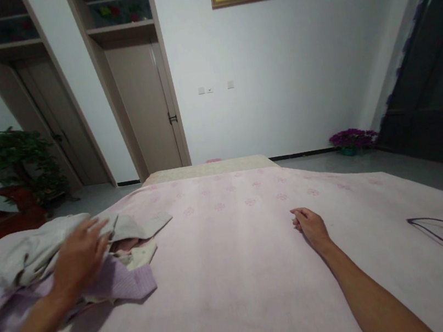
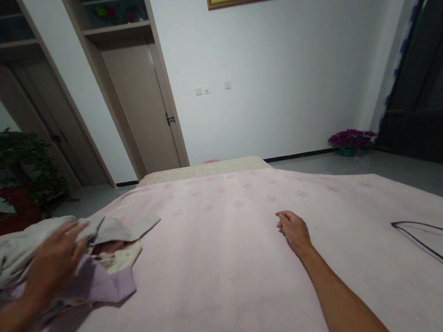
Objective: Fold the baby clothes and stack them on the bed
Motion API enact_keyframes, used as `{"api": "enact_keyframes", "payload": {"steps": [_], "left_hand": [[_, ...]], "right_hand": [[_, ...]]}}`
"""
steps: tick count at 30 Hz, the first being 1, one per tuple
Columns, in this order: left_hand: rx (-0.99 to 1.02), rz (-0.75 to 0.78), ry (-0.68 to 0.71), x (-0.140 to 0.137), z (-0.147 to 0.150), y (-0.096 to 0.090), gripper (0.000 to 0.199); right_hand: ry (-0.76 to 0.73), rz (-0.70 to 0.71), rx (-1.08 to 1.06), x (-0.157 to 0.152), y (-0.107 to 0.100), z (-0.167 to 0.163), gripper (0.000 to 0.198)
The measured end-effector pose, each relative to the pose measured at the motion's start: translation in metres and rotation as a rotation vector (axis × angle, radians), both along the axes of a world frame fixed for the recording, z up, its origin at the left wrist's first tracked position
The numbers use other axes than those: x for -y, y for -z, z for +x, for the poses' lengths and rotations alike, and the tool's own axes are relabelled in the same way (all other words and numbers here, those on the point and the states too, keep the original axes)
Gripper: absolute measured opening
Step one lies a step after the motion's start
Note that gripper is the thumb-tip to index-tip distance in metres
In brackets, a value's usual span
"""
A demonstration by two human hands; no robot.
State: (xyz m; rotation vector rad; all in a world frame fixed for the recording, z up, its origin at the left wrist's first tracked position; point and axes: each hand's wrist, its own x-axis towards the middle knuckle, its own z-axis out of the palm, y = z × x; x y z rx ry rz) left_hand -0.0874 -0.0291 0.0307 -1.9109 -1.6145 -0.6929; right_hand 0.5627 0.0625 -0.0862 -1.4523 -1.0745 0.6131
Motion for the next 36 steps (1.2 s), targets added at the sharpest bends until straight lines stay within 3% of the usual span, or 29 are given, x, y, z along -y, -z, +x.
{"api": "enact_keyframes", "payload": {"steps": [5,7,9,15,20,23,26,28,36], "left_hand": [[-0.145,-0.282,0.340,0.007,0.085,0.091,0.049],[-0.187,-0.355,0.368,0.007,0.095,0.115,0.046],[-0.147,-0.368,0.274,0.002,0.085,0.128,0.043],[-0.103,-0.373,-0.071,-0.030,0.040,0.130,0.051],[-0.164,-0.249,-0.181,-0.028,0.071,0.122,0.039],[-0.192,-0.171,-0.022,-0.013,0.101,0.120,0.034],[-0.154,-0.241,0.283,0.002,0.127,0.125,0.039],[-0.092,-0.300,0.394,0.007,0.139,0.129,0.044],[0.013,-0.354,0.431,0.000,0.143,0.133,0.044]], "right_hand": [[-0.015,0.011,-0.026,-0.001,0.001,0.000,0.036],[-0.024,0.018,-0.044,-0.002,0.001,0.000,0.036],[-0.032,0.024,-0.066,-0.003,0.002,0.001,0.037],[-0.048,0.033,-0.117,-0.005,0.007,0.005,0.036],[-0.056,0.040,-0.135,-0.004,0.007,0.005,0.037],[-0.061,0.044,-0.138,-0.003,0.005,0.004,0.037],[-0.065,0.047,-0.145,-0.002,0.004,0.003,0.037],[-0.058,0.043,-0.138,-0.001,0.003,0.002,0.036],[-0.056,0.012,-0.043,0.000,0.005,0.004,0.037]]}}
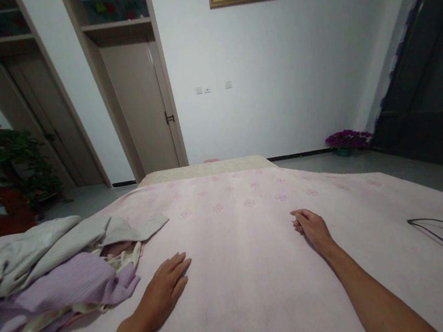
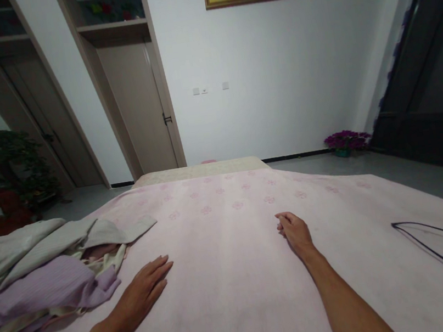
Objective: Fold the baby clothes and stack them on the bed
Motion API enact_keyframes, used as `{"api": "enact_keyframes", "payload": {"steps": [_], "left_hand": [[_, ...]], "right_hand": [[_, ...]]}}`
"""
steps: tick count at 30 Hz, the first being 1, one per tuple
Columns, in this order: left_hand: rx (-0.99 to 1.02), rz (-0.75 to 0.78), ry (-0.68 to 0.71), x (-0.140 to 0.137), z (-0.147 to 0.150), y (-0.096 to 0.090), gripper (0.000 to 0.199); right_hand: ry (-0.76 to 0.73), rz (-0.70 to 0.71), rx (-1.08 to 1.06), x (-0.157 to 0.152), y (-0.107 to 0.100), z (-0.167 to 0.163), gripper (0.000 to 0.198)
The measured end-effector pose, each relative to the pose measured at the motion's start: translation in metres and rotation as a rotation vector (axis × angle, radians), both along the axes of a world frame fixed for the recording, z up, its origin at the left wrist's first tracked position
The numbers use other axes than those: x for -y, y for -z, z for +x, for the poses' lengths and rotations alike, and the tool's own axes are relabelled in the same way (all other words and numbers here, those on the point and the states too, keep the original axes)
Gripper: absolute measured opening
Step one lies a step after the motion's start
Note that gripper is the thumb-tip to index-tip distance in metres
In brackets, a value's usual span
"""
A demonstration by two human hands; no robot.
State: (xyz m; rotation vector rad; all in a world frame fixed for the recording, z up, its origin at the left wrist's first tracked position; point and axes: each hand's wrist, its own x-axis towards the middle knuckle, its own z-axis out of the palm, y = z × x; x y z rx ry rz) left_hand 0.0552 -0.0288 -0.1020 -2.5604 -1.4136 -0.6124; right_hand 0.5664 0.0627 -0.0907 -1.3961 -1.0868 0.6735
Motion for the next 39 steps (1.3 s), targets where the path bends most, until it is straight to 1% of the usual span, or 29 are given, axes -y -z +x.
{"api": "enact_keyframes", "payload": {"steps": [4,10,17,22,24,26,28,30,33,36,39], "left_hand": [[0.015,-0.009,0.002,0.001,-0.001,0.000,0.044],[0.047,-0.011,-0.001,0.003,0.001,-0.001,0.043],[0.052,-0.024,-0.005,0.002,0.000,0.001,0.043],[0.049,-0.027,-0.003,0.001,-0.001,0.002,0.043],[0.051,-0.022,-0.001,0.001,-0.001,0.002,0.043],[0.060,-0.013,0.004,0.002,0.000,0.001,0.043],[0.066,-0.006,0.007,0.002,0.000,0.000,0.043],[0.061,-0.007,0.006,0.004,0.000,-0.002,0.043],[0.049,-0.014,0.002,0.006,0.002,-0.007,0.043],[0.045,-0.013,0.004,0.007,0.004,-0.011,0.043],[0.041,-0.006,0.004,0.007,0.004,-0.012,0.042]], "right_hand": [[0.002,0.008,0.053,0.001,0.000,0.000,0.037],[0.008,-0.015,0.128,0.006,-0.002,-0.001,0.038],[0.044,-0.073,0.374,0.011,-0.008,-0.003,0.034],[0.080,-0.100,0.502,0.013,-0.011,-0.006,0.033],[0.107,-0.092,0.611,0.014,-0.011,-0.007,0.032],[0.109,-0.059,0.787,0.014,-0.008,-0.008,0.033],[0.085,-0.057,0.979,0.014,-0.004,-0.010,0.037],[0.059,-0.116,1.129,0.013,0.001,-0.011,0.043],[0.035,-0.220,1.242,0.011,0.009,-0.013,0.052],[0.025,-0.303,1.255,0.009,0.013,-0.013,0.056],[0.017,-0.354,1.245,0.009,0.012,-0.011,0.057]]}}
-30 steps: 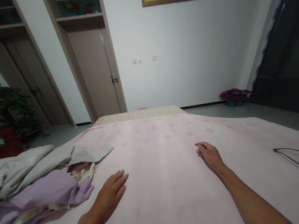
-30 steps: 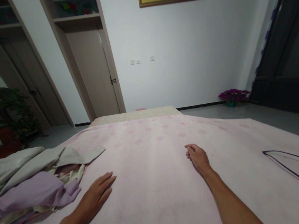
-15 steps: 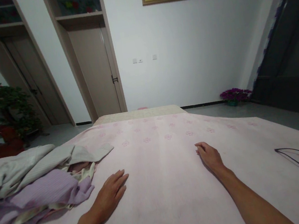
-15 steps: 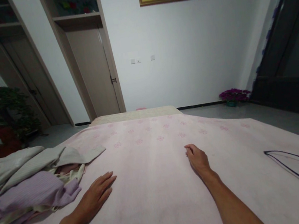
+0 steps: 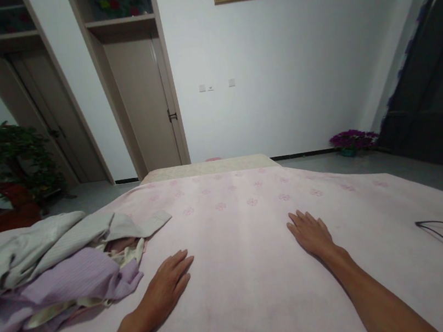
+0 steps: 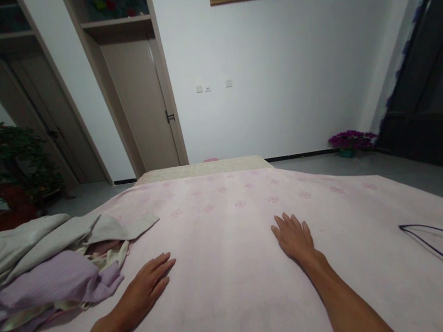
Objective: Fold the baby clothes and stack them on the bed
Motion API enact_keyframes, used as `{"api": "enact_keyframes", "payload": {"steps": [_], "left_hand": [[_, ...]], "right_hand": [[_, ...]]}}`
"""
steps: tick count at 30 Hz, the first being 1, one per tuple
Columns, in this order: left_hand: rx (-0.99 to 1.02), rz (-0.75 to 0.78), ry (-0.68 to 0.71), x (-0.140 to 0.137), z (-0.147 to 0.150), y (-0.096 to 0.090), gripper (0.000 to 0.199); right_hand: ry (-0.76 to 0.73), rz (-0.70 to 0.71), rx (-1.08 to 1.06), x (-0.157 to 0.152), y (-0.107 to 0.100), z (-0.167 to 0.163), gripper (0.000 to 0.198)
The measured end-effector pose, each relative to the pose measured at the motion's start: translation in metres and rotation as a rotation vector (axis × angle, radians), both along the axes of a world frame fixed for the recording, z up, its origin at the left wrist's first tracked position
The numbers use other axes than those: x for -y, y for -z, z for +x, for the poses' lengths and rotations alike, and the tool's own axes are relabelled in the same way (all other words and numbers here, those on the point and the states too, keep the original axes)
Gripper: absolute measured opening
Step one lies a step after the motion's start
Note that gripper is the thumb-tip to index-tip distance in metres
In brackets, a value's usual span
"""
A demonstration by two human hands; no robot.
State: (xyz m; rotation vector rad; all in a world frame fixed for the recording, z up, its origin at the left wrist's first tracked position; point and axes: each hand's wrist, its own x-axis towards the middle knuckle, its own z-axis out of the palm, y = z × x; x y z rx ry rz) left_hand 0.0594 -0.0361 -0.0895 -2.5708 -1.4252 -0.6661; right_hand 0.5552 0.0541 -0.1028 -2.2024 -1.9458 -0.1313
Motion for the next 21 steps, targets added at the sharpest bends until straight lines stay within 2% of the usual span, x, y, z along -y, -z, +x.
{"api": "enact_keyframes", "payload": {"steps": [8,21], "left_hand": [[-0.012,-0.010,-0.002,-0.0014,-0.0014,0.0027,0.042],[0.000,-0.016,-0.010,-0.0033,-0.0033,0.0092,0.042]], "right_hand": [[-0.010,0.006,0.015,0.0009,-0.0030,0.0012,0.057],[-0.027,0.049,0.042,0.0010,0.0032,0.0039,0.054]]}}
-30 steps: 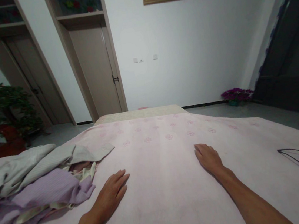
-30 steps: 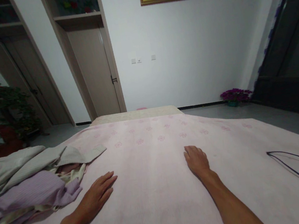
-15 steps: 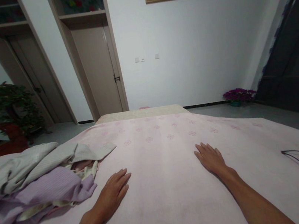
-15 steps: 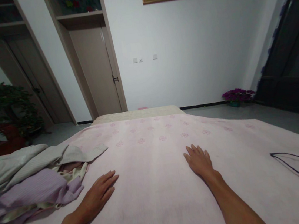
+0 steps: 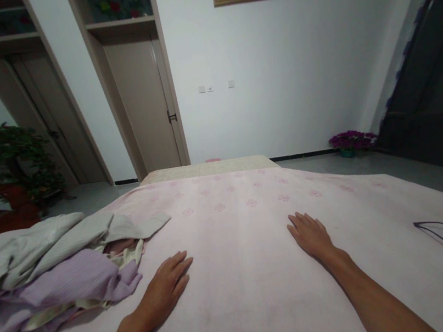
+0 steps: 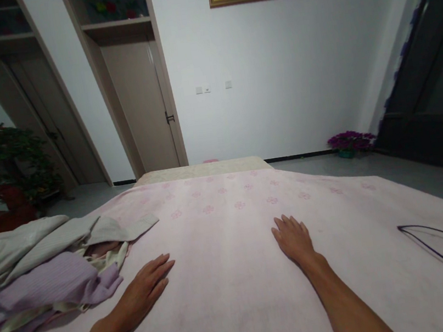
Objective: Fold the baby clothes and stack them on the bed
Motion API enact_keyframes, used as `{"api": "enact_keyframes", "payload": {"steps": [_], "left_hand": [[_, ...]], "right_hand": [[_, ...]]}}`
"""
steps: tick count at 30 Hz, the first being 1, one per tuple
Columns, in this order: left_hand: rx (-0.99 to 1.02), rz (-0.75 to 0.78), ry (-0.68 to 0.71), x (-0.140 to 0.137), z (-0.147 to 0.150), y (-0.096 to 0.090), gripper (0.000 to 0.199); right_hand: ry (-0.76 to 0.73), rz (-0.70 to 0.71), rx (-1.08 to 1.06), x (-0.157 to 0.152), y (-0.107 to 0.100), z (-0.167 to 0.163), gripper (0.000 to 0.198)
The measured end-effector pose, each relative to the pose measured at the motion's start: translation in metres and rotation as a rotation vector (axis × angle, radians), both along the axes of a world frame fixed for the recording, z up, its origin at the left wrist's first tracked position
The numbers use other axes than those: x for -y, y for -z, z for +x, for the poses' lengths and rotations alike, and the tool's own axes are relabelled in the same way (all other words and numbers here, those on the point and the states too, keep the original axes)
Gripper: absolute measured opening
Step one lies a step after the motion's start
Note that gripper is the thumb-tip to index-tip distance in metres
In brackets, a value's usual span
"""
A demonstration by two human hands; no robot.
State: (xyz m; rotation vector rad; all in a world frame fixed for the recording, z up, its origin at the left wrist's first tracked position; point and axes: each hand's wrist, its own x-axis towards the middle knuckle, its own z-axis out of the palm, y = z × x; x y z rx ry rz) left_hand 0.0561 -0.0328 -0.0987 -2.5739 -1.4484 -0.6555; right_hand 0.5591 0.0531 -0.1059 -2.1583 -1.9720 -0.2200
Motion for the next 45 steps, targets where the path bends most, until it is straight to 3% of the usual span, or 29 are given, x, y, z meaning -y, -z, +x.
{"api": "enact_keyframes", "payload": {"steps": [45], "left_hand": [[0.024,0.029,0.014,0.0017,-0.0005,-0.0018,0.042]], "right_hand": [[0.013,-0.070,0.049,0.0012,-0.0067,-0.0023,0.054]]}}
